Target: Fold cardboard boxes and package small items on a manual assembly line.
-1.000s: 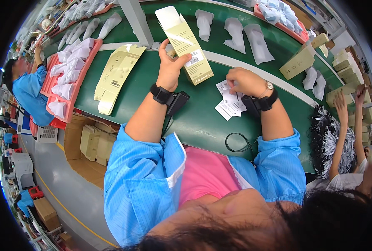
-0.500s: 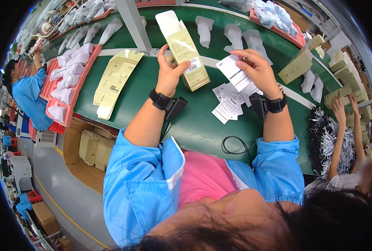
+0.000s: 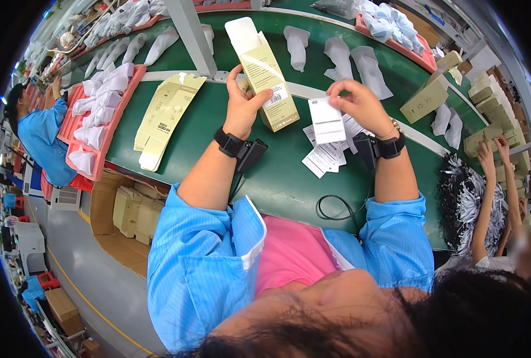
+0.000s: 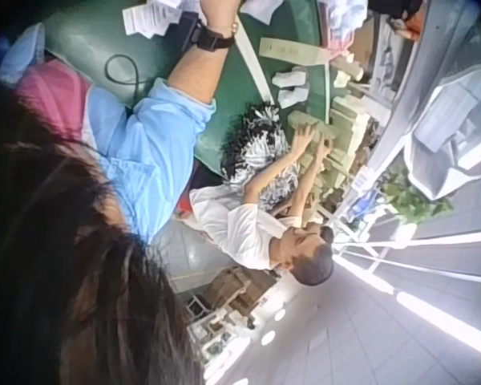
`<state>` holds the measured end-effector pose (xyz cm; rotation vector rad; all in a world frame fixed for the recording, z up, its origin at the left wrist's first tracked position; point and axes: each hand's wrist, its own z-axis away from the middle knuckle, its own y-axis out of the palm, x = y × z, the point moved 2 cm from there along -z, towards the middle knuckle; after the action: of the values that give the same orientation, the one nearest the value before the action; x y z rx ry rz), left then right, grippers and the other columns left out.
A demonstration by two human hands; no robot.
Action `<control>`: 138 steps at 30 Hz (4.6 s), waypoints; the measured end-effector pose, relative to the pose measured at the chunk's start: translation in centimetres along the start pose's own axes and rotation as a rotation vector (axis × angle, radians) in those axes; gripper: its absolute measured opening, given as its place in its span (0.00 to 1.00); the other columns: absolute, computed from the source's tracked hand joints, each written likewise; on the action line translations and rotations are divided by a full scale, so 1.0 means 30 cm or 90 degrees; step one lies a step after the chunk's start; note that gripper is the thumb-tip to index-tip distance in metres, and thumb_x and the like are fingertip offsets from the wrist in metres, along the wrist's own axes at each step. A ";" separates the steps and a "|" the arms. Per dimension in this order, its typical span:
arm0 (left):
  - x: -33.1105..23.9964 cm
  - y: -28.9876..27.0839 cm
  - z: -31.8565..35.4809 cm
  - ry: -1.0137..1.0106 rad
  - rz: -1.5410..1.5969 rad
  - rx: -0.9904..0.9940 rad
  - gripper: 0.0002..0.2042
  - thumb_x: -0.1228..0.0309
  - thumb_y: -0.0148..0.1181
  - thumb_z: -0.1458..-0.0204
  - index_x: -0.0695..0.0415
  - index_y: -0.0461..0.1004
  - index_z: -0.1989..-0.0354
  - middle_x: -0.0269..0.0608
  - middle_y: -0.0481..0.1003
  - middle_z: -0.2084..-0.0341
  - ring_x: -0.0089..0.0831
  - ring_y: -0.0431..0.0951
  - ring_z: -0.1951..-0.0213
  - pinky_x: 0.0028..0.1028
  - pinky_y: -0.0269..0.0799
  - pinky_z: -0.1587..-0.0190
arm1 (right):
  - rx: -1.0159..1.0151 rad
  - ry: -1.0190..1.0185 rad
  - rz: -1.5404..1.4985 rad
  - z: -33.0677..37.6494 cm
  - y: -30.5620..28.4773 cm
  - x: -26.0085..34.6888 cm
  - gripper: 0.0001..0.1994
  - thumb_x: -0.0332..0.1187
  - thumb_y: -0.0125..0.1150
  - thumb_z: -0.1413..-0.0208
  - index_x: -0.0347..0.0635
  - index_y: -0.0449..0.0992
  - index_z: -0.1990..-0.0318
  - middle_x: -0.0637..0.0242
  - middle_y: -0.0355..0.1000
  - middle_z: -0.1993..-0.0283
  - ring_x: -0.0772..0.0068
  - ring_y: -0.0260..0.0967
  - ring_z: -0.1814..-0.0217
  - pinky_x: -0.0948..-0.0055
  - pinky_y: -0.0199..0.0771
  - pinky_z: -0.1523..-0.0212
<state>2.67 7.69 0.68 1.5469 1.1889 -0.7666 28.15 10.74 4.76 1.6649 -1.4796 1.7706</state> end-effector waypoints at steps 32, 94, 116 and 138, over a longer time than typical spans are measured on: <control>-0.012 0.050 0.144 0.171 -0.474 0.200 0.38 0.73 0.65 0.64 0.55 0.56 0.39 0.47 0.65 0.46 0.42 0.67 0.45 0.33 0.62 0.43 | -0.501 -0.585 0.439 0.100 0.062 0.200 0.14 0.15 0.57 0.59 0.39 0.78 0.64 0.62 0.76 0.61 0.57 0.69 0.53 0.67 0.68 0.51; -0.040 -0.016 0.181 0.717 -0.652 -0.028 0.40 0.68 0.74 0.68 0.53 0.60 0.43 0.53 0.68 0.52 0.48 0.72 0.54 0.41 0.70 0.54 | -0.084 -0.341 -0.399 0.077 0.294 0.157 0.33 0.35 0.57 0.42 0.44 0.47 0.34 0.59 0.59 0.40 0.69 0.61 0.41 0.68 0.60 0.41; 0.078 -0.014 0.204 0.361 -0.465 0.221 0.34 0.79 0.67 0.60 0.46 0.57 0.44 0.52 0.68 0.50 0.46 0.75 0.55 0.33 0.73 0.56 | -0.017 -0.511 -0.028 0.088 0.213 0.186 0.19 0.32 0.60 0.46 0.46 0.71 0.45 0.65 0.70 0.48 0.65 0.63 0.44 0.65 0.62 0.45; -0.002 0.006 0.155 -0.144 0.422 0.107 0.42 0.73 0.66 0.55 0.54 0.42 0.35 0.50 0.63 0.45 0.41 0.65 0.43 0.37 0.63 0.43 | -0.123 -0.583 0.414 0.095 0.235 0.195 0.25 0.29 0.66 0.57 0.46 0.67 0.48 0.64 0.64 0.47 0.58 0.63 0.43 0.63 0.69 0.49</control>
<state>3.22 3.26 -0.61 1.7923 0.4021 -0.5769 22.58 3.01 6.00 2.1663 -2.7225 0.9877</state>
